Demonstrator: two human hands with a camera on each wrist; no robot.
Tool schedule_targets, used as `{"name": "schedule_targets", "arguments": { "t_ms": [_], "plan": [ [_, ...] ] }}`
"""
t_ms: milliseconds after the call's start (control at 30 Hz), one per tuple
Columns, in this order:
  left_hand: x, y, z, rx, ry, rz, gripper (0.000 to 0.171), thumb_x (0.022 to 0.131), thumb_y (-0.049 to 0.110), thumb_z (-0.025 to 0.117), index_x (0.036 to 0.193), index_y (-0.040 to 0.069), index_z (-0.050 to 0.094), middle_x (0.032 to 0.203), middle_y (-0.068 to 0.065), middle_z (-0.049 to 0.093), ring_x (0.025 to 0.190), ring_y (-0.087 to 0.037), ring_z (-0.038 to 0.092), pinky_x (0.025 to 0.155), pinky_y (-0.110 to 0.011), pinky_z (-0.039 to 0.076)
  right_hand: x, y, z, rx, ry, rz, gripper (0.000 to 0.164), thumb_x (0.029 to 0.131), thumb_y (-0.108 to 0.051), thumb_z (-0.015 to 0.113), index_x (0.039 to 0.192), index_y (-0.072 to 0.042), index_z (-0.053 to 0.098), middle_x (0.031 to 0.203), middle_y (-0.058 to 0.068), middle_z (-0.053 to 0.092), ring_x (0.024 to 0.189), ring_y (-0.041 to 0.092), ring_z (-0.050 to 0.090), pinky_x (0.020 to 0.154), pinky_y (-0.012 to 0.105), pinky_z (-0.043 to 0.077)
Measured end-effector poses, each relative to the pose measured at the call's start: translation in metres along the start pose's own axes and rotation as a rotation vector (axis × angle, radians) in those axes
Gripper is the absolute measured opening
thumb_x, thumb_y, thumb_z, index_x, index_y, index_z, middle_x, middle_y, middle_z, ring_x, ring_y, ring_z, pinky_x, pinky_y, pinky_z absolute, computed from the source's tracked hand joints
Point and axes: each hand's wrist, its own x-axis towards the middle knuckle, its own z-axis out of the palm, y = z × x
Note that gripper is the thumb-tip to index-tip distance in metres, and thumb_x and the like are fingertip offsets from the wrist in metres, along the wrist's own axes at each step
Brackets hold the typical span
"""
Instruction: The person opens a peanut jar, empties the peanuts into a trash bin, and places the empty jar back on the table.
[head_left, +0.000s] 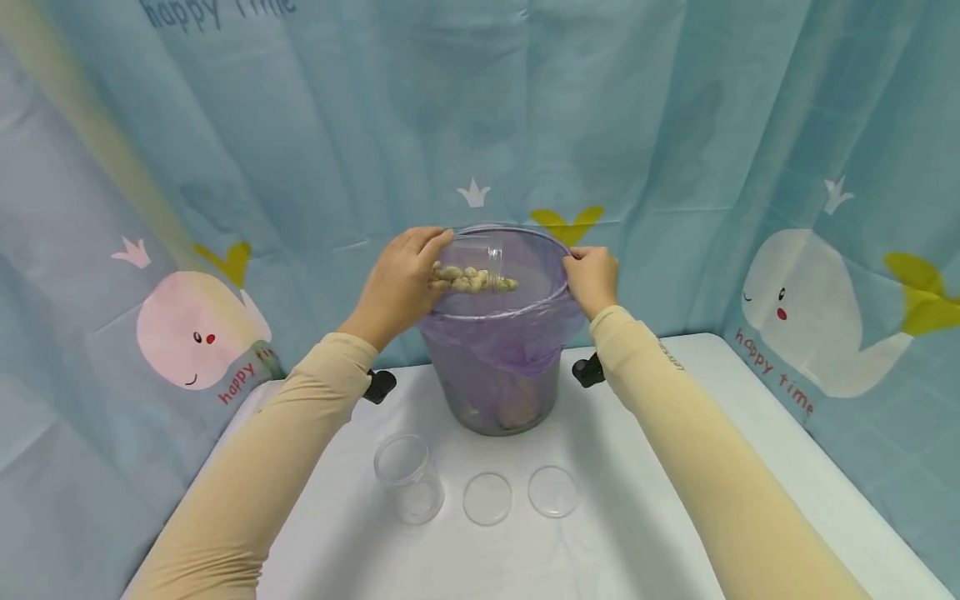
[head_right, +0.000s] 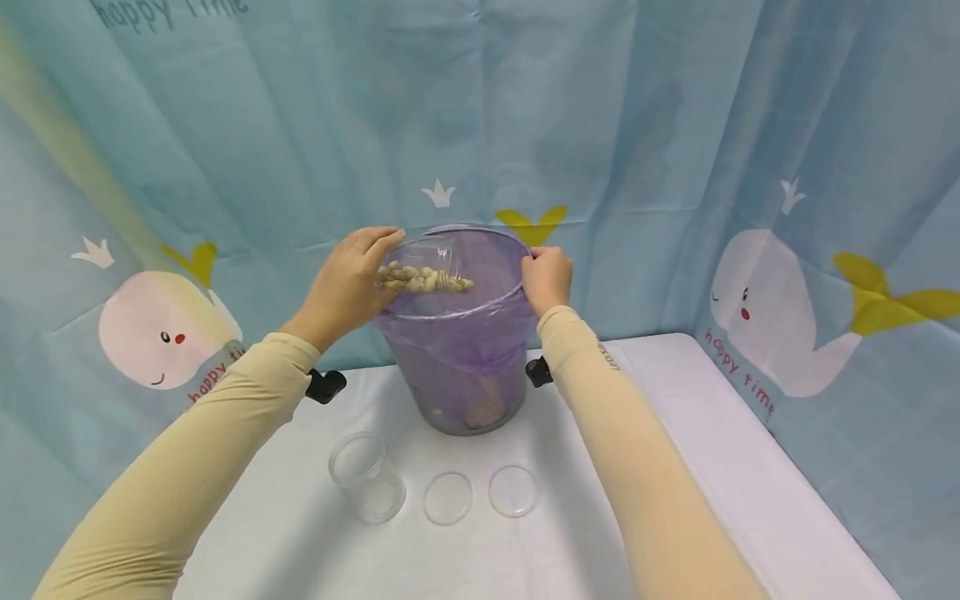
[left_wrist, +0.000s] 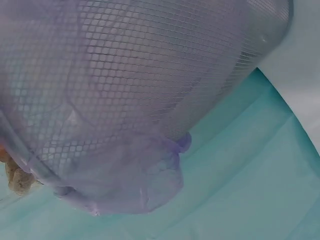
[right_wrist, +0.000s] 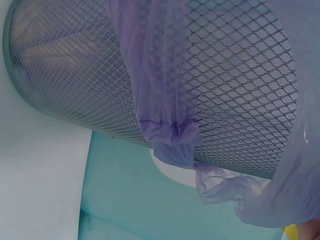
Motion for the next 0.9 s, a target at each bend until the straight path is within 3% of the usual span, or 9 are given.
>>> {"name": "schedule_targets", "arguments": {
  "t_ms": [133, 333, 500, 700, 900],
  "plan": [
    [0.0019, 0.0001, -0.0016, 0.006, 0.067, -0.018, 0.066, 0.077, -0.001, 0.079, 0.138, -0.002, 0.051, 0.139, -0.022, 0.055, 0.132, -0.040, 0.049, 0.118, -0.047, 0.038, 0.0001, -0.0007, -0.0007, 0.001, 0.006, -0.005, 0.033, 0.099, -0.013, 0.053, 0.127, 0.001, 0.066, 0.129, 0.018, 0.066, 0.113, 0.034, 0.065, 0.094, 0.042, 0.056],
    [0.0007, 0.0025, -0.0027, -0.008, 0.014, 0.012, 0.064, 0.079, 0.000, 0.078, 0.137, -0.001, 0.051, 0.138, -0.022, 0.055, 0.132, -0.040, 0.050, 0.117, -0.048, 0.039, -0.0014, -0.0001, -0.0019, -0.001, 0.005, 0.004, 0.033, 0.099, -0.012, 0.052, 0.127, 0.001, 0.065, 0.130, 0.018, 0.066, 0.112, 0.034, 0.066, 0.091, 0.041, 0.057],
    [0.0024, 0.0005, -0.0068, 0.006, 0.090, -0.011, 0.063, 0.078, -0.003, 0.076, 0.136, -0.001, 0.052, 0.138, -0.022, 0.055, 0.132, -0.040, 0.049, 0.118, -0.047, 0.038, -0.0022, -0.0021, -0.0019, -0.007, -0.001, -0.009, 0.032, 0.099, -0.012, 0.053, 0.125, 0.001, 0.066, 0.128, 0.018, 0.067, 0.119, 0.035, 0.063, 0.098, 0.043, 0.056],
    [0.0018, 0.0024, -0.0053, -0.003, -0.020, 0.005, 0.064, 0.079, 0.000, 0.078, 0.137, -0.002, 0.052, 0.138, -0.022, 0.056, 0.132, -0.041, 0.050, 0.118, -0.048, 0.039, -0.0020, -0.0010, -0.0028, 0.000, 0.000, -0.004, 0.033, 0.099, -0.011, 0.052, 0.126, 0.002, 0.065, 0.129, 0.019, 0.066, 0.119, 0.035, 0.064, 0.098, 0.043, 0.056],
    [0.0047, 0.0019, -0.0062, 0.034, 0.088, 0.027, 0.065, 0.078, -0.003, 0.078, 0.137, -0.002, 0.050, 0.139, -0.023, 0.054, 0.131, -0.041, 0.050, 0.116, -0.048, 0.039, -0.0021, -0.0027, -0.0028, 0.005, -0.003, -0.001, 0.034, 0.099, -0.012, 0.052, 0.128, 0.001, 0.065, 0.130, 0.018, 0.065, 0.107, 0.035, 0.066, 0.093, 0.040, 0.056]
  ]
}}
